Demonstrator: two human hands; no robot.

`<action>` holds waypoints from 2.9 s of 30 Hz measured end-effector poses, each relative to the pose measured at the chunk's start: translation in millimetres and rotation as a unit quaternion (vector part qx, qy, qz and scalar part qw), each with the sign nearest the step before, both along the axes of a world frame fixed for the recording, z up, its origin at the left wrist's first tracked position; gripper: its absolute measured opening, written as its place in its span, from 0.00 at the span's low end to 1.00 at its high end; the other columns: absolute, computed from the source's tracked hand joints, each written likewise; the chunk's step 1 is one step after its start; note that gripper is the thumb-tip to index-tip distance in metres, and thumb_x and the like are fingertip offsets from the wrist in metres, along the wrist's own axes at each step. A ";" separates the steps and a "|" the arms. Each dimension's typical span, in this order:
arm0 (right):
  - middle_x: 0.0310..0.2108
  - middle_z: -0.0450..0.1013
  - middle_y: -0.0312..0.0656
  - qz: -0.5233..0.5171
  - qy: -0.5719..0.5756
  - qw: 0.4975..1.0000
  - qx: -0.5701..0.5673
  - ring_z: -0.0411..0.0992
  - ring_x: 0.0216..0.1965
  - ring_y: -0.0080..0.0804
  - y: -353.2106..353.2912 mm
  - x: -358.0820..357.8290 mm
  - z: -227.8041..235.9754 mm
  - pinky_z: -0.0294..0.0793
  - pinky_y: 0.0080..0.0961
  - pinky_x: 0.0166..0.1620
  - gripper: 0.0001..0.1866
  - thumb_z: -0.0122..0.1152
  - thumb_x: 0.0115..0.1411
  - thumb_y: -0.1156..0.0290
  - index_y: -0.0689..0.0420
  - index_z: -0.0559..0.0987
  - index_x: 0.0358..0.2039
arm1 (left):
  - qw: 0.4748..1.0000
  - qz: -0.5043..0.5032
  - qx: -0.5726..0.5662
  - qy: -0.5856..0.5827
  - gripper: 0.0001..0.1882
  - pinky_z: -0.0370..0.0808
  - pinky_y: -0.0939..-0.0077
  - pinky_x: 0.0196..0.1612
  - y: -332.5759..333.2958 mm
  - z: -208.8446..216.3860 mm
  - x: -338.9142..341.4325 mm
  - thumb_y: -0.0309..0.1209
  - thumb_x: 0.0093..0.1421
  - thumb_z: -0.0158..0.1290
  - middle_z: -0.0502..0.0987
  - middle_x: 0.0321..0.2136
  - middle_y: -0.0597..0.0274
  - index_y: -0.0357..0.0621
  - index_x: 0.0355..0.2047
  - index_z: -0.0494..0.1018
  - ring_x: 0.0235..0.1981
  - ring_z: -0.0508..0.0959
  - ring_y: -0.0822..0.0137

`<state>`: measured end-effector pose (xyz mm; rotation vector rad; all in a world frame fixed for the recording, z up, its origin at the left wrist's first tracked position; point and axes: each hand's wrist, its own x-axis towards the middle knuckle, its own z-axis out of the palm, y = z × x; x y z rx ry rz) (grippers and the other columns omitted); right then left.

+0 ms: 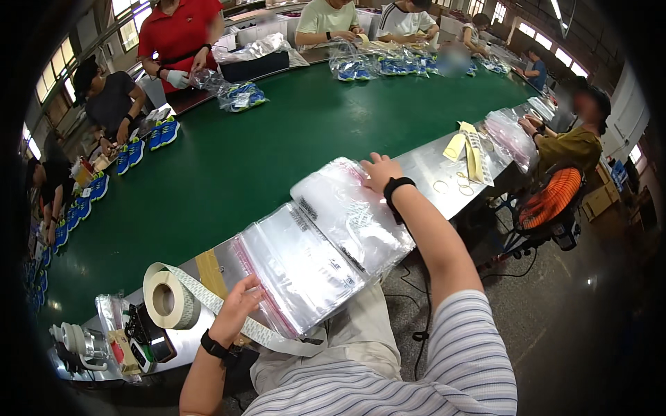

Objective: The person applies adhesive labels from a roll onto a stack of clear plastic bags on a factory table. They peel each label, smooth it onto the bag, and move the bag to a completed pile. Other workers are visible in the background packaging blue shoes.

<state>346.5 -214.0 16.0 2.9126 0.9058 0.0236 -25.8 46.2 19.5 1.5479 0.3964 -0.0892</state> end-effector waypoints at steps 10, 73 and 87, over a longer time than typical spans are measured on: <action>0.53 0.63 0.54 0.001 0.060 0.989 0.134 0.61 0.53 0.55 -75.3 -99.7 -18.3 0.66 0.47 0.52 0.35 0.53 0.56 0.39 0.43 0.65 0.60 | 0.923 -0.119 0.365 0.013 0.41 0.61 0.65 0.61 -16.3 -11.7 251.5 0.47 0.54 0.55 0.60 0.56 0.35 0.31 0.60 0.55 0.59 0.63 0.46; 0.22 0.70 0.34 0.138 0.555 0.718 0.397 0.65 0.26 0.16 83.5 -322.1 26.1 0.67 0.19 0.29 0.13 0.57 0.63 0.62 0.60 0.76 0.29 | 0.985 0.134 -0.111 0.006 0.12 0.74 0.81 0.36 -37.2 12.7 -92.5 0.30 0.65 0.47 0.77 0.37 0.63 0.37 0.45 0.72 0.33 0.75 0.75; 0.29 0.71 0.31 0.109 0.680 0.591 0.420 0.66 0.30 0.14 79.5 -317.2 19.0 0.68 0.17 0.34 0.06 0.55 0.62 0.72 0.61 0.75 0.36 | 0.988 0.125 -0.086 0.004 0.06 0.69 0.86 0.25 -28.0 15.9 -91.1 0.30 0.64 0.50 0.73 0.25 0.68 0.40 0.33 0.71 0.20 0.70 0.79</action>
